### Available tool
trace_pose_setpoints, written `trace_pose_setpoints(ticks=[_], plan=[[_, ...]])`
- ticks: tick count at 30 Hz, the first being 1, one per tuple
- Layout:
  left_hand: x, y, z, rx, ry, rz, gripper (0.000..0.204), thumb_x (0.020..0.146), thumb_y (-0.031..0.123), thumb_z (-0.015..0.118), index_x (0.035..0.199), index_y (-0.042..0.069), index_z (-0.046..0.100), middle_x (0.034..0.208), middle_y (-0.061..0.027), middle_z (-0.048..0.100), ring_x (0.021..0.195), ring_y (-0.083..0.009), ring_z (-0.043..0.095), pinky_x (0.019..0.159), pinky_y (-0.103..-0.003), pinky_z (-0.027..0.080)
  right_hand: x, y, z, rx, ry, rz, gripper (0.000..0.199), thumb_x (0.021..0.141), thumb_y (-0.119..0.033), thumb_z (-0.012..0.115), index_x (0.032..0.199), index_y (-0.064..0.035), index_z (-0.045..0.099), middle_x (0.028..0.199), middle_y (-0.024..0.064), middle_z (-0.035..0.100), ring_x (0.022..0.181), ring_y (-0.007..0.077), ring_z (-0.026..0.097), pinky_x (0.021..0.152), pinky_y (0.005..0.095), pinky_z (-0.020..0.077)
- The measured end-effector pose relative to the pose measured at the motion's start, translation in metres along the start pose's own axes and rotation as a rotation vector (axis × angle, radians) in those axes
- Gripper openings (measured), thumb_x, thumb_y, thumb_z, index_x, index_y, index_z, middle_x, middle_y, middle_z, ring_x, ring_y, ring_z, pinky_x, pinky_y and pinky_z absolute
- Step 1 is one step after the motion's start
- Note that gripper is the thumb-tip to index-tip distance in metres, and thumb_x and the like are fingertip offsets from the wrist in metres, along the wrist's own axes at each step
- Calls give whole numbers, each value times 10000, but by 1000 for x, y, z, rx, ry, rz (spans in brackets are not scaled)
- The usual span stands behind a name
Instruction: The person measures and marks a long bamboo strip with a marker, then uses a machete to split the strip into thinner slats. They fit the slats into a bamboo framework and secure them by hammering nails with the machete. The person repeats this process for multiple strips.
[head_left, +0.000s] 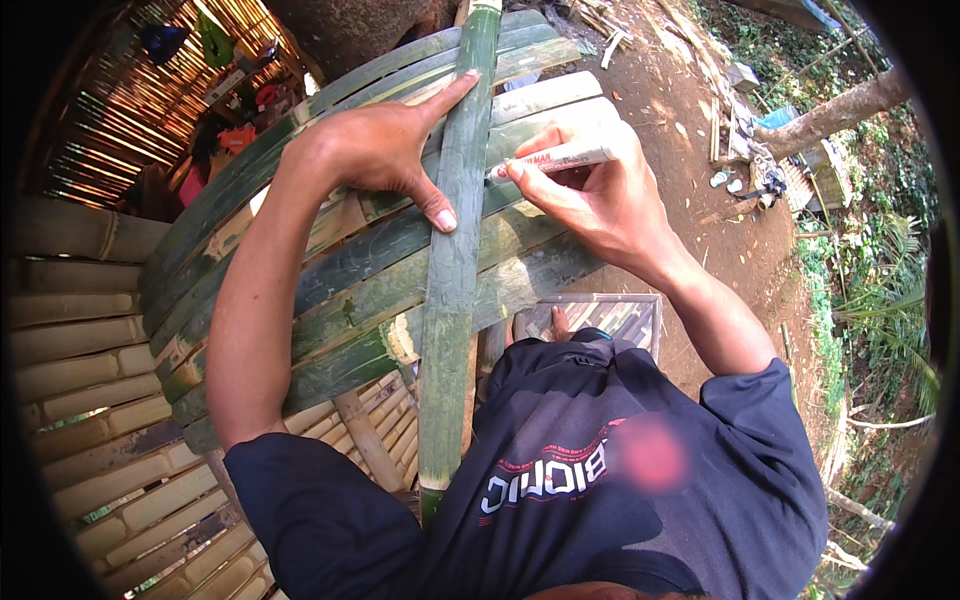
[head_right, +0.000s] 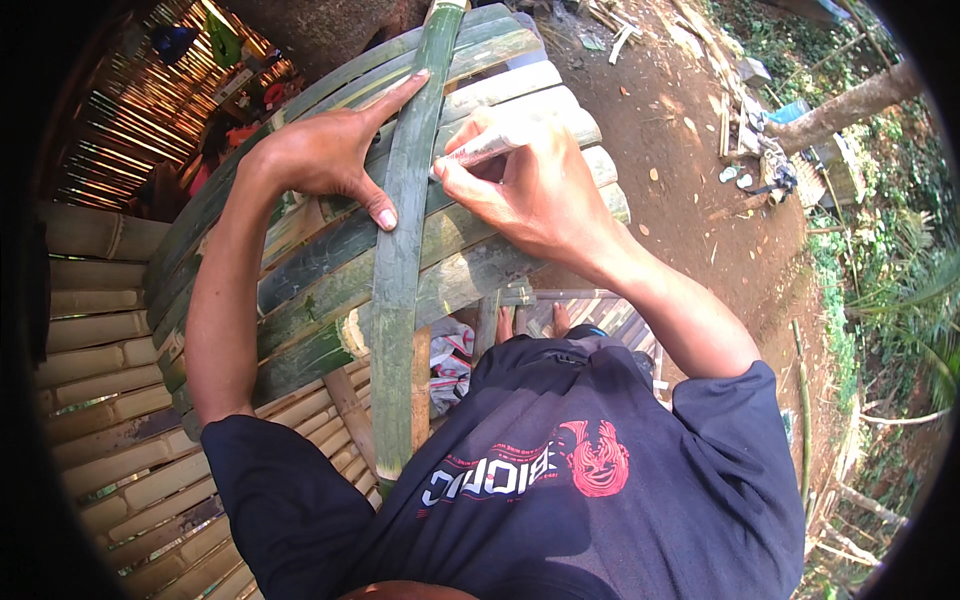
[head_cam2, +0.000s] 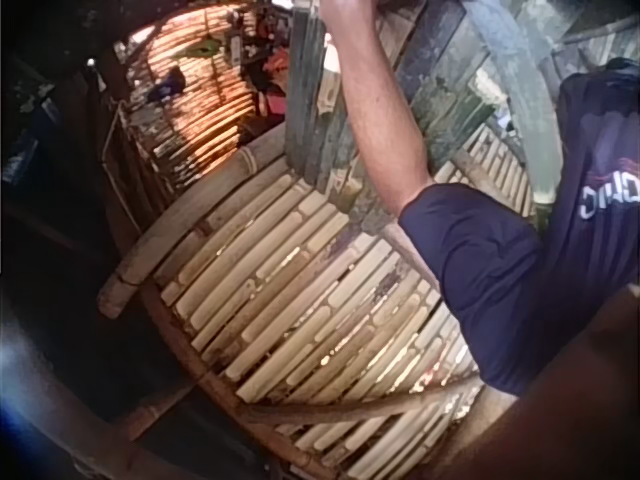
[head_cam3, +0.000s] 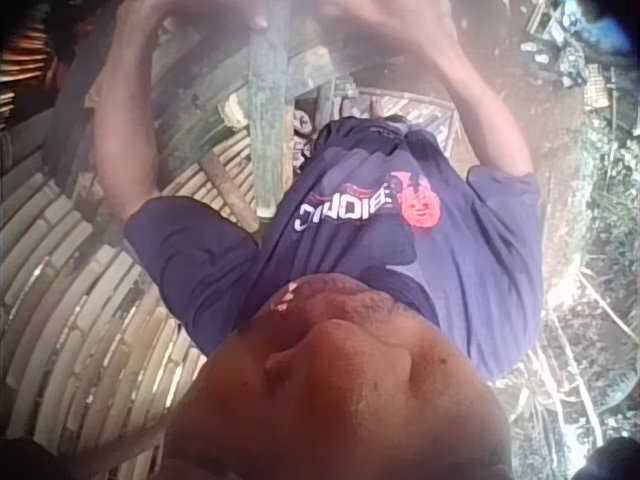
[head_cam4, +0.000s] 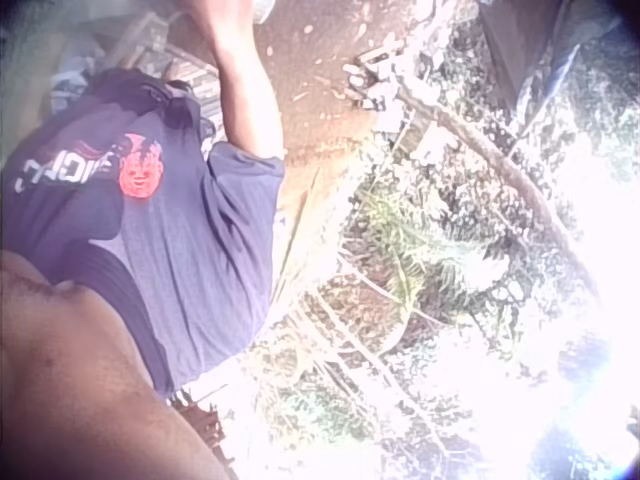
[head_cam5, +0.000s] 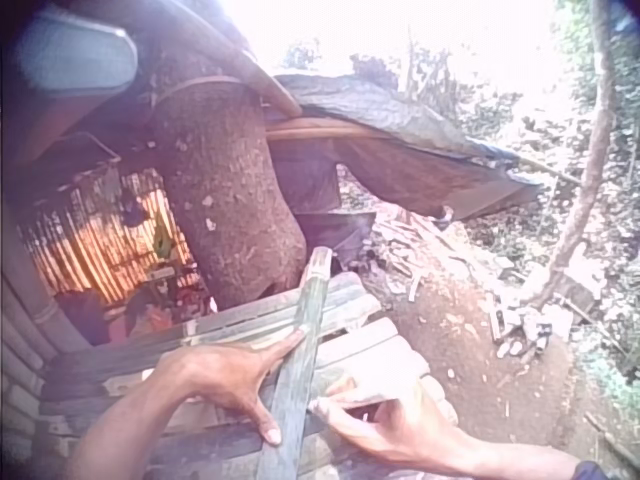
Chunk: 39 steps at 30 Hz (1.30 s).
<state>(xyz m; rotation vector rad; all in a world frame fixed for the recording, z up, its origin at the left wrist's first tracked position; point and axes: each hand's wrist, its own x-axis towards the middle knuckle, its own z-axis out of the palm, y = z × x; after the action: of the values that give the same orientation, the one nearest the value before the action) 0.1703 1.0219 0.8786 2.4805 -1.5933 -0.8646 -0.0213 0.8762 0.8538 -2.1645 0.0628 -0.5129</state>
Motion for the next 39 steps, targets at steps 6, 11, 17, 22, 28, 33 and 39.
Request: trace_pose_setpoints(ticks=[6,11,17,22,28,33,39], plan=[[0,3,-3,-42,-24,32,1513,408,501,947,1576,230,23,1426,-292,455,1278,-422,500,1042,-458,433,-7,-5,-2,-75,-5,-20,178,863,-165,722,866,12,702,675,65,660,613,97,632,561,258,487],[4,-8,5,-5,59,121,1499,419,521,938,1575,219,33,1345,-317,519,1215,-444,544,1002,-472,452,-17,-12,2,45,-13,-15,161,858,-155,733,873,5,729,697,60,654,603,97,598,561,253,460],[2,-7,5,9,69,117,1488,428,522,935,1574,227,33,1312,-317,544,1190,-450,558,990,-476,459,-22,-19,0,64,-13,68,154,870,-150,735,863,3,720,672,38,629,612,83,574,568,241,446],[2,-6,5,10,85,129,1480,434,515,938,1574,236,36,1277,-315,568,1179,-450,565,980,-476,462,-26,-14,3,71,-15,27,164,877,-153,730,872,10,712,676,40,631,603,80,575,559,244,450],[2,-8,6,11,110,138,1482,426,513,940,1575,253,42,1262,-332,569,1167,-453,574,972,-479,464,-26,-15,6,54,-14,44,177,866,-157,731,881,18,706,687,55,646,602,85,603,549,252,462],[1,-3,3,14,68,95,1481,422,509,940,1575,262,44,1359,-312,511,1235,-437,535,1013,-469,449,-27,-10,10,77,-21,40,165,858,-143,726,880,19,705,699,70,660,593,96,618,546,259,470],[2,-8,6,12,113,146,1476,425,510,940,1575,266,47,1412,-282,479,1261,-430,517,1031,-458,441,-31,-16,9,54,-19,39,153,851,-136,729,880,13,712,712,74,667,587,114,626,543,264,472]])
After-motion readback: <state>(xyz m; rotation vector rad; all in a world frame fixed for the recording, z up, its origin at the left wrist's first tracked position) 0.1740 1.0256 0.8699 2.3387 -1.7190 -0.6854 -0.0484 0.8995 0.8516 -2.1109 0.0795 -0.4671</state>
